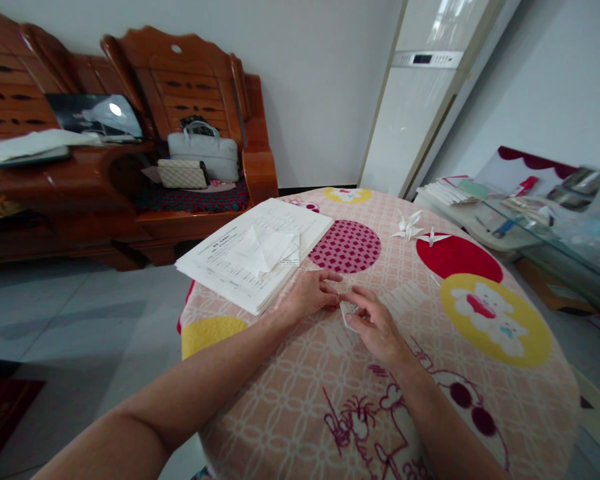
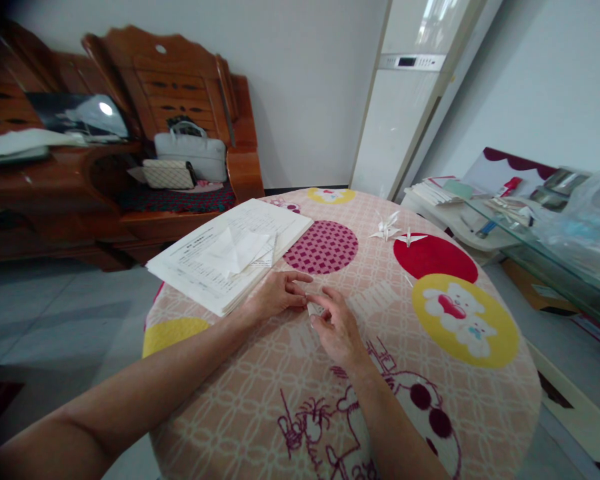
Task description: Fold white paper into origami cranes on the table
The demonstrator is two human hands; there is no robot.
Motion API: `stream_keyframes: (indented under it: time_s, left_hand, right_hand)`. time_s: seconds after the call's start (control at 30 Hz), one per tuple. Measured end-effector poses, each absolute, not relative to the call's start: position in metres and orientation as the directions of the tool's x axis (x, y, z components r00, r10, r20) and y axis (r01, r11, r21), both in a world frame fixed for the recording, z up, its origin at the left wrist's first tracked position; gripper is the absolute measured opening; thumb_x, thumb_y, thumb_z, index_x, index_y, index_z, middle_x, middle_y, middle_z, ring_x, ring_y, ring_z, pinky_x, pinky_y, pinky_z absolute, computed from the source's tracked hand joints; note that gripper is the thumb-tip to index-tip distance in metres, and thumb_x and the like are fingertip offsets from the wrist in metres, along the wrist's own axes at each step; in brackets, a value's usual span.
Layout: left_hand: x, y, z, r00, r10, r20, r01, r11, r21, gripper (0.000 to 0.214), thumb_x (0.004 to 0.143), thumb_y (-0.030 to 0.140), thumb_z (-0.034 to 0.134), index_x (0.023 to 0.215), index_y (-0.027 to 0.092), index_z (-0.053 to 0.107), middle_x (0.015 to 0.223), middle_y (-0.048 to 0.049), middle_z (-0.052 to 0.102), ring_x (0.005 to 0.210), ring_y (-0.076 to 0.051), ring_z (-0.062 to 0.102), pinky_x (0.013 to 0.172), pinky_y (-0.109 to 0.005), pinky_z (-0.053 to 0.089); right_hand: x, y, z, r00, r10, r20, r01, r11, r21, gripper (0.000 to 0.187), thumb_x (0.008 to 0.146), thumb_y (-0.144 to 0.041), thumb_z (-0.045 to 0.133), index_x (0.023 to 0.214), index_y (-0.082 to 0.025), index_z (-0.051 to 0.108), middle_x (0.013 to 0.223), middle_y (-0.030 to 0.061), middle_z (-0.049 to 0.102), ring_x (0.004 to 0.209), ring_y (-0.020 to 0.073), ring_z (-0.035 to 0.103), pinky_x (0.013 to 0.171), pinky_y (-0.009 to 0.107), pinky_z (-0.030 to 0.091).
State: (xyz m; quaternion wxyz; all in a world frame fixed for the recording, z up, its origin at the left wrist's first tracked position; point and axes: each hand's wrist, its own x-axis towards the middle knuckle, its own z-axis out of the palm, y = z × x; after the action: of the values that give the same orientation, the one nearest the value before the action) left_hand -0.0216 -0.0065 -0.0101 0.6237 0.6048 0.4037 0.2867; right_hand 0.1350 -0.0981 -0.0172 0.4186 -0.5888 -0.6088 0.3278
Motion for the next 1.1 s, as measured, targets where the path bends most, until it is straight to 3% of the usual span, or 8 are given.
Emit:
stream_keyframes:
  time_s: [0.23, 0.4, 0.6, 0.83, 1.1]
  left_hand:
    - [-0.022, -0.006, -0.008, 0.514, 0.850, -0.117, 0.175, 0.030, 0.984, 0.057, 0.066, 0.010, 0.069, 0.121, 0.010, 0.058, 0.067, -0.0018, 0.071, 0.048, -0.009, 0.057, 0.045, -0.017, 0.040]
    - [-0.020, -0.011, -0.001, 0.532, 0.847, 0.003, 0.177, -0.115, 0.977, 0.065, 0.065, 0.012, 0.070, 0.128, 0.011, 0.056, 0.065, -0.0008, 0.071, 0.056, -0.011, 0.062, 0.051, -0.017, 0.042]
    - [-0.020, -0.017, 0.005, 0.528, 0.848, 0.046, 0.193, -0.173, 0.966, 0.068, 0.066, 0.015, 0.070, 0.132, 0.011, 0.053, 0.067, -0.0008, 0.071, 0.056, -0.011, 0.061, 0.052, -0.017, 0.042]
    - [-0.021, -0.014, 0.002, 0.560, 0.828, -0.001, 0.174, -0.117, 0.978, 0.066, 0.067, 0.014, 0.067, 0.131, 0.011, 0.054, 0.071, -0.0021, 0.072, 0.058, -0.012, 0.063, 0.054, -0.019, 0.046]
    - [-0.022, -0.012, 0.002, 0.478, 0.878, -0.014, 0.323, -0.161, 0.932, 0.053, 0.069, 0.013, 0.065, 0.121, 0.011, 0.061, 0.062, 0.0006, 0.066, 0.052, -0.011, 0.060, 0.049, -0.018, 0.043]
  right_hand:
    - [0.137, -0.097, -0.015, 0.011, 0.995, 0.097, 0.391, 0.085, -0.917, 0.040, 0.077, -0.018, 0.056, 0.116, -0.025, 0.064, 0.136, 0.0072, 0.047, 0.069, 0.0093, 0.055, 0.071, 0.030, 0.049]
    - [0.137, -0.096, -0.011, 0.010, 0.998, 0.066, 0.335, 0.059, -0.940, 0.032, 0.076, -0.019, 0.057, 0.107, -0.022, 0.064, 0.129, 0.0059, 0.052, 0.064, 0.0075, 0.052, 0.063, 0.026, 0.046]
    - [0.138, -0.096, -0.009, 0.011, 0.999, 0.044, 0.308, 0.039, -0.951, 0.029, 0.077, -0.020, 0.057, 0.105, -0.021, 0.063, 0.093, 0.0013, 0.062, 0.058, 0.0084, 0.049, 0.053, 0.022, 0.039]
    - [0.140, -0.101, -0.011, 0.033, 0.999, 0.008, 0.259, -0.001, -0.966, 0.037, 0.080, -0.023, 0.056, 0.117, -0.022, 0.057, 0.062, -0.0049, 0.052, 0.056, 0.0125, 0.051, 0.052, 0.024, 0.039]
    - [0.138, -0.104, -0.006, 0.058, 0.997, 0.052, 0.365, 0.028, -0.931, 0.047, 0.078, -0.021, 0.056, 0.125, -0.019, 0.053, 0.073, -0.0002, 0.061, 0.061, 0.0144, 0.056, 0.057, 0.026, 0.046]
